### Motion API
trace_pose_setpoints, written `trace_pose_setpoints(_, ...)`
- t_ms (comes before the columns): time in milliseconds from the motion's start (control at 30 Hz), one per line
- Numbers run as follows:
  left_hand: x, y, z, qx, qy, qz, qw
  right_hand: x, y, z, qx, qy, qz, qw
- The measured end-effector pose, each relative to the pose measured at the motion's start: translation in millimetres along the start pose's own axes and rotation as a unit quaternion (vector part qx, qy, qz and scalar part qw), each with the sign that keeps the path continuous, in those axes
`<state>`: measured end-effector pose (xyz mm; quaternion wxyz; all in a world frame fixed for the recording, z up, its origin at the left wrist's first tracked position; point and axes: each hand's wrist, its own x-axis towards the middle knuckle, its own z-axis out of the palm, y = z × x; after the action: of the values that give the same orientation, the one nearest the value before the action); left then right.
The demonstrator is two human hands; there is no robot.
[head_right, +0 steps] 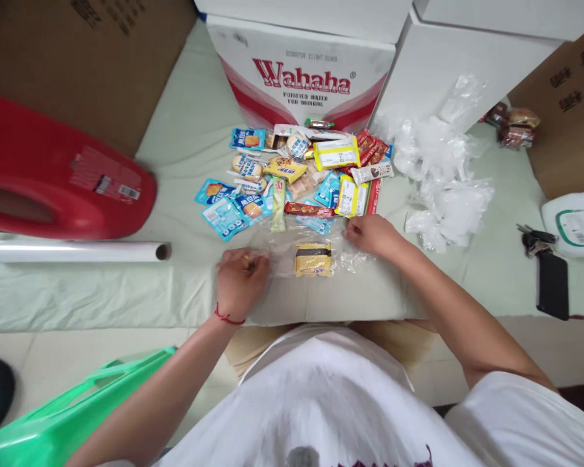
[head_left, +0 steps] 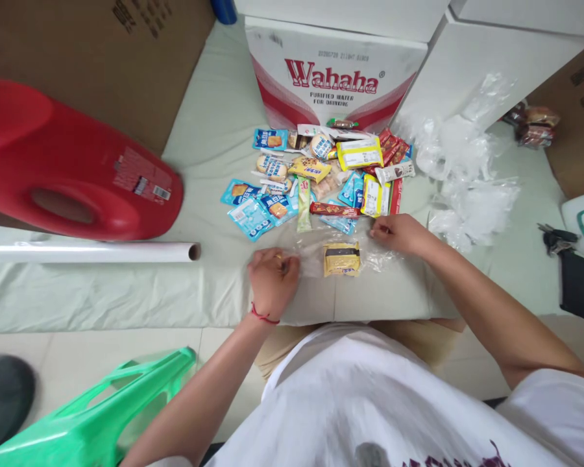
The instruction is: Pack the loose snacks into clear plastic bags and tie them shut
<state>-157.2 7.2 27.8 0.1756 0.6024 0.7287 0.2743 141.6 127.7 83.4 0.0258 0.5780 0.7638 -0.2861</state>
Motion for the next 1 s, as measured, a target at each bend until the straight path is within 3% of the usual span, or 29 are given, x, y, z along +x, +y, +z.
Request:
trace_pose_setpoints(100,2.8,3.0,8.7,0.047,0.039,-0.035,0.998,-1.4,-16.3,-12.8,-0.101,0.067,-0.029,0.992)
trace_pose_setpoints(200,3.8,4.1,12.8,0.057,0.056,-0.043,0.996,8.7,-41.0,-16.8,-0.091,0.118,-0.151,0.977)
trace_pose_setpoints(267,4.0,3.9,13.4,0.055,0.06,-0.04,0.996,24.7,-56.9,-10.1,-0.091,0.1,-0.204,0.97)
trace_pose_setpoints(400,6.8,4.8,12.9,0.052,0.044,-0.035,0.997,62.8,-78.1,9.2,-0.092,0.03,-0.201,0.975)
trace_pose_setpoints(533,14.9,11.2,12.5,0.046,0.019,-0.05,0.998,74.6,-84.8,8.5,-0.005,-0.033,-0.226,0.974)
trace_pose_setpoints(633,22.5,18.1,11.4,0.029,0.005,-0.08,0.996,60.9,-84.7,-2.0,0.03,-0.014,-0.289,0.957)
trace_pose_setpoints(767,30.7,25.5,10.2,-0.002,-0.025,-0.091,0.996,27.1,-84.7,-4.1,-0.019,0.02,-0.348,0.937)
trace_pose_setpoints(900,38.5,27.2,10.4,0.008,-0.057,-0.075,0.996,-10.0,-84.9,18.5,-0.091,0.049,-0.388,0.916)
trace_pose_setpoints(1000,45.0,22.7,7.8,0.025,-0.102,-0.051,0.993,-31.6,-81.3,42.1,-0.159,0.027,-0.407,0.899)
